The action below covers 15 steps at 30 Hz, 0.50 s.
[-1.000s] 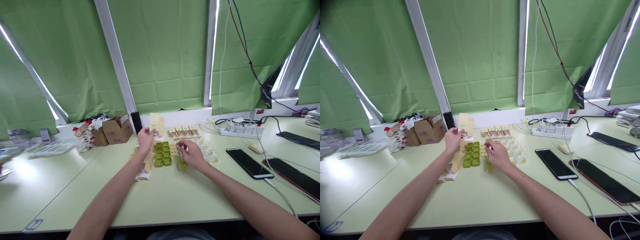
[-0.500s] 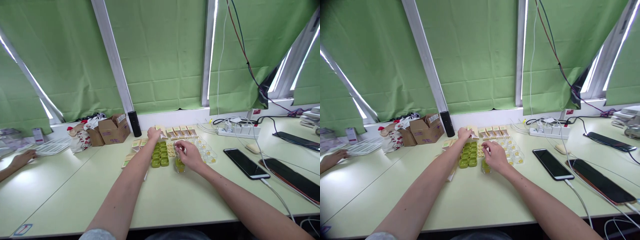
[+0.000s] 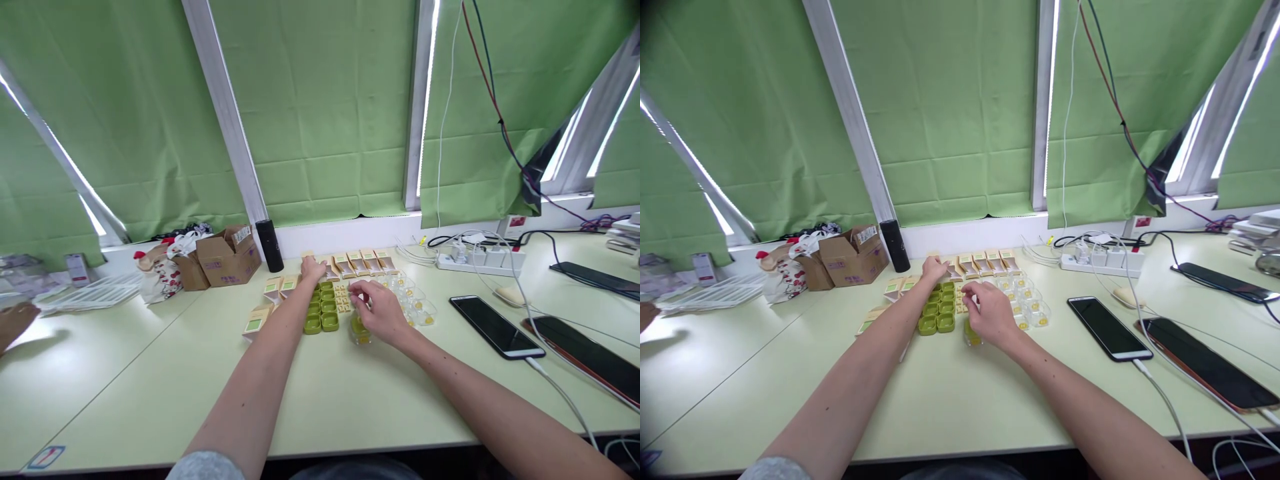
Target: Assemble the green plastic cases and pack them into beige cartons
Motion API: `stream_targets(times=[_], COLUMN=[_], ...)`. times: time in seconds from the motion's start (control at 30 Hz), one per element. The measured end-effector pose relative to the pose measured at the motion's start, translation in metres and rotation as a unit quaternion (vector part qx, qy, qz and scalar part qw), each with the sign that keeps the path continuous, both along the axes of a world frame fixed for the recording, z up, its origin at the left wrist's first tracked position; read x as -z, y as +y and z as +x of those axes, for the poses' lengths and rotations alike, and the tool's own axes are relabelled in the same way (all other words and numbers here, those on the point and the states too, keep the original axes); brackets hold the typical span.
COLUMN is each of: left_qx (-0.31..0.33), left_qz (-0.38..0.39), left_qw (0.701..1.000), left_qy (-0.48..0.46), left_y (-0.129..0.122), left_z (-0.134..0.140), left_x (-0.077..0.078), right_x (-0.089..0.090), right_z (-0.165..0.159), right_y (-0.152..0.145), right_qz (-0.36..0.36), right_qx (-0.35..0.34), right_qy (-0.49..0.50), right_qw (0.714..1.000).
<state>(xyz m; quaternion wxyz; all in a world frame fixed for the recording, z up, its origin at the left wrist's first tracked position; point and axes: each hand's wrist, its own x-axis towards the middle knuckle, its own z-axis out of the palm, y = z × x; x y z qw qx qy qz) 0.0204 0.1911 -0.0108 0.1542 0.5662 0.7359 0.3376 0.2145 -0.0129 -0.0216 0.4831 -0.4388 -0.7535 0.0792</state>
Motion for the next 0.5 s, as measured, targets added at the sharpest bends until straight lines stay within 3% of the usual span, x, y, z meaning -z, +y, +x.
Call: stream_targets(times=[0.5], left_qx=[0.087], left_qz=[-0.036], left_qw=[0.995], left_qy=[-0.015], left_y=[-0.011], left_z=[0.004], left_x=[-0.010], right_x=[-0.003], right_z=[0.004], right_y=[0.002], right_qz=[-0.012], right_qx=[0.028], right_qy=[-0.021], right_qw=[0.999])
